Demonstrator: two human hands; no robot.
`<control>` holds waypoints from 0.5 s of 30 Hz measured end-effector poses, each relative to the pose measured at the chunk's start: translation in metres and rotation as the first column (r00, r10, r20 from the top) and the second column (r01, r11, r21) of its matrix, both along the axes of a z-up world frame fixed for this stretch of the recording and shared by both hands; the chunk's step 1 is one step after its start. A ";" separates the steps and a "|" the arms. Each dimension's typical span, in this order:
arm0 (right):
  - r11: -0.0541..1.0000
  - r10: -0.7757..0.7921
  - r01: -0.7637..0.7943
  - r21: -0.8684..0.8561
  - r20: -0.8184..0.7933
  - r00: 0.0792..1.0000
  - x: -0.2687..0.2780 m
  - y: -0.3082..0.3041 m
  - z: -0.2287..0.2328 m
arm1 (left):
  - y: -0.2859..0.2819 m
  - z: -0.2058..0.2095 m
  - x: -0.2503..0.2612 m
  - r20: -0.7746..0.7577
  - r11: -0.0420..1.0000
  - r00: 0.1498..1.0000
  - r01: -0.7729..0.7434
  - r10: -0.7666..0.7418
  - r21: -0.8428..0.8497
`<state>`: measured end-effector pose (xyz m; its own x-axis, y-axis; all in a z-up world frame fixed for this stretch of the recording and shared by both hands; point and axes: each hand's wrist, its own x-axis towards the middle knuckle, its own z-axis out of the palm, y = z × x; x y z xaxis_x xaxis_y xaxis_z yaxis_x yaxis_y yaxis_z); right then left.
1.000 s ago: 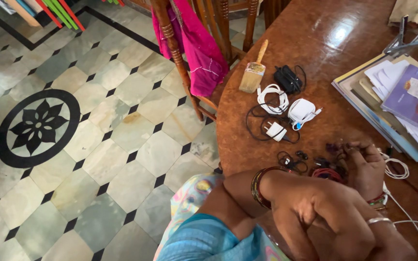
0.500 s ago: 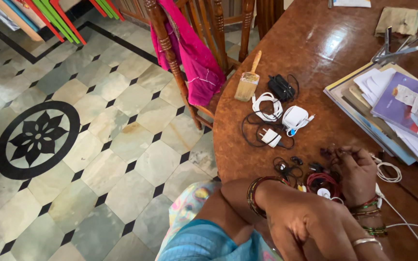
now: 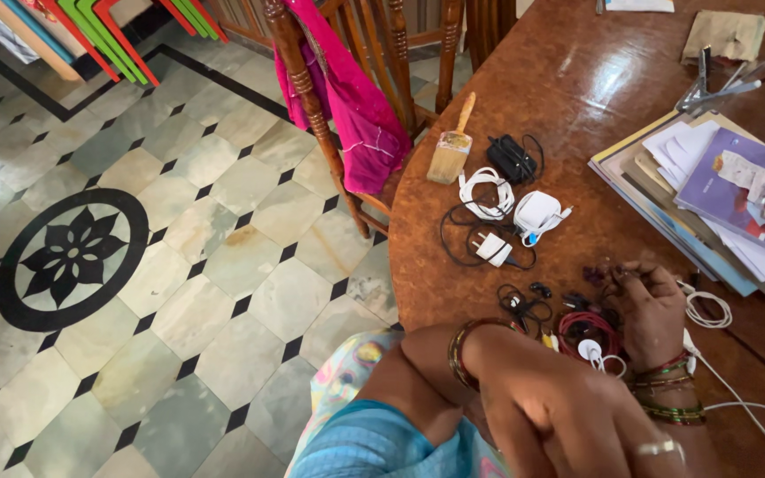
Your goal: The person sits at a wooden table and organizes a pile of tangled electronic accessories. They pick up various items, including white and black power adapters and different colored cables, and proceed to untangle and coil them neatly on the table surface.
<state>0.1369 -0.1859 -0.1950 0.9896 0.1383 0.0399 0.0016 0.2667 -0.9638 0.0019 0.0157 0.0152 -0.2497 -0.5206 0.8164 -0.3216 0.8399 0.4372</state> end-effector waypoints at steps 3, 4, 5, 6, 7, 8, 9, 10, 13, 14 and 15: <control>0.998 0.006 -0.004 -0.070 0.035 0.999 0.005 -0.009 -0.008 | 0.010 0.021 0.008 -0.010 0.998 1.000 -0.019 0.020 0.064; 0.994 0.008 -0.002 -0.107 0.053 0.999 0.007 -0.012 -0.013 | 0.013 0.024 0.011 -0.029 0.996 0.998 -0.057 0.059 0.066; 0.973 0.027 0.013 -0.229 0.173 0.985 0.010 -0.015 -0.018 | 0.015 0.024 0.012 -0.074 0.990 0.987 -0.137 0.140 0.046; 0.937 0.061 0.044 -0.348 0.283 0.957 0.011 -0.019 -0.024 | 0.014 0.021 0.015 -0.125 0.977 0.969 -0.213 0.215 0.031; 0.885 0.110 0.085 -0.458 0.383 0.917 0.013 -0.022 -0.028 | 0.013 0.016 0.025 -0.149 0.945 0.933 -0.327 0.327 0.024; 0.820 0.171 0.138 -0.555 0.468 0.867 0.014 -0.023 -0.030 | 0.011 0.007 0.035 -0.165 0.889 0.874 -0.455 0.457 0.057; 0.780 0.220 0.192 -0.595 0.549 0.806 0.017 -0.023 -0.027 | 0.010 -0.004 0.047 -0.173 0.818 0.800 -0.566 0.575 0.102; 0.781 0.243 0.210 -0.588 0.596 0.765 0.021 -0.017 -0.023 | 0.008 -0.019 0.061 -0.183 0.752 0.729 -0.642 0.659 0.151; 0.988 0.102 -0.114 0.105 0.108 0.989 0.005 -0.010 -0.004 | -0.008 -0.077 0.103 -0.304 0.564 0.476 -0.727 0.825 0.392; 0.991 0.083 -0.090 0.098 0.067 0.994 0.002 -0.008 0.002 | -0.011 -0.099 0.115 -0.359 0.488 0.335 -0.682 0.871 0.545; 0.992 0.062 -0.065 0.111 0.035 0.997 0.002 -0.006 0.007 | -0.010 -0.119 0.127 -0.401 0.489 0.305 -0.702 0.864 0.518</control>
